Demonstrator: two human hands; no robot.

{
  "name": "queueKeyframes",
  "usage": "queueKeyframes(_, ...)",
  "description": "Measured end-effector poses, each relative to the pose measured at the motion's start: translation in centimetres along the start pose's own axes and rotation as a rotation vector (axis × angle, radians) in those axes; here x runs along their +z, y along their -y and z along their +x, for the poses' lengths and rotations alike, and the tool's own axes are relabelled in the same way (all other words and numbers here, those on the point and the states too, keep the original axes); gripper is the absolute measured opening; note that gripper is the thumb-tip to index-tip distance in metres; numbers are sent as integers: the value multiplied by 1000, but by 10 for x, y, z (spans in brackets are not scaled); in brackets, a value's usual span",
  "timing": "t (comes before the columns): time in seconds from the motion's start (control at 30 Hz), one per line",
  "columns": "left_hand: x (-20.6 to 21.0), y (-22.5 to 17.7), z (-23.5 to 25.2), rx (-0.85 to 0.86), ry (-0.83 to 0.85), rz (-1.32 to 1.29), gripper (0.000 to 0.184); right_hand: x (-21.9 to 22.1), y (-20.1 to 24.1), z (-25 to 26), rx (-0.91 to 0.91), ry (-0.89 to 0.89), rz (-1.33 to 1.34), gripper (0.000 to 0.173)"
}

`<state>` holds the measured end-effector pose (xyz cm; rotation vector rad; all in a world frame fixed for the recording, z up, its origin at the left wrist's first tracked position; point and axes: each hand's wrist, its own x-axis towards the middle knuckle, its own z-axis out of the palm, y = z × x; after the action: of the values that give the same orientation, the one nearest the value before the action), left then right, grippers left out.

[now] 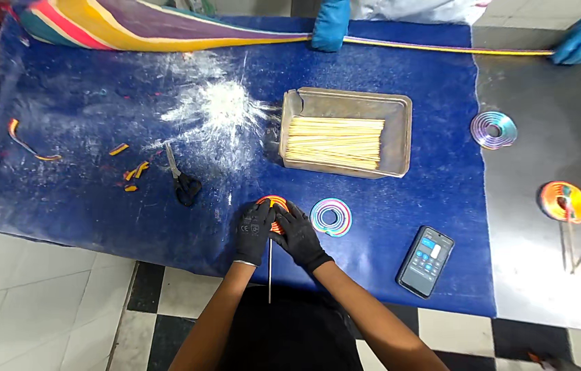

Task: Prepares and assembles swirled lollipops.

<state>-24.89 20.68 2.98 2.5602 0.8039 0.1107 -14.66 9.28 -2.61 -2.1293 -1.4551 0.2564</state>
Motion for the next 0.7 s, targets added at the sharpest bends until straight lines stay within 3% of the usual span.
queueKeyframes(0.1, -1, -3, -1, 16, 14, 13, 31, 0, -1, 0, 16, 4, 50, 56)
queueKeyframes(0.23, 6, -9, 18, -153, 97, 75, 34, 1, -4, 3, 41, -23, 133, 59)
queueKeyframes(0.37, 8, -18, 22, -138, 123, 184, 27, -4, -7, 13, 14, -49, 230, 81)
queueKeyframes(0.43, 5, -16, 17, -160, 102, 64, 27, -9, -7, 20, -22, 21, 217, 87)
queueKeyframes(0.53, 9, 2, 1, -169, 20, -228, 38, -7, -15, 25, -96, 92, 109, 77)
queueKeyframes(0.63, 8, 16, -23, -232, -39, -553, 45, -3, -20, 20, -137, 85, -54, 81)
queueKeyframes(0.7, 8, 19, -29, -286, -86, -568, 47, -2, -19, 19, -133, 80, -111, 86)
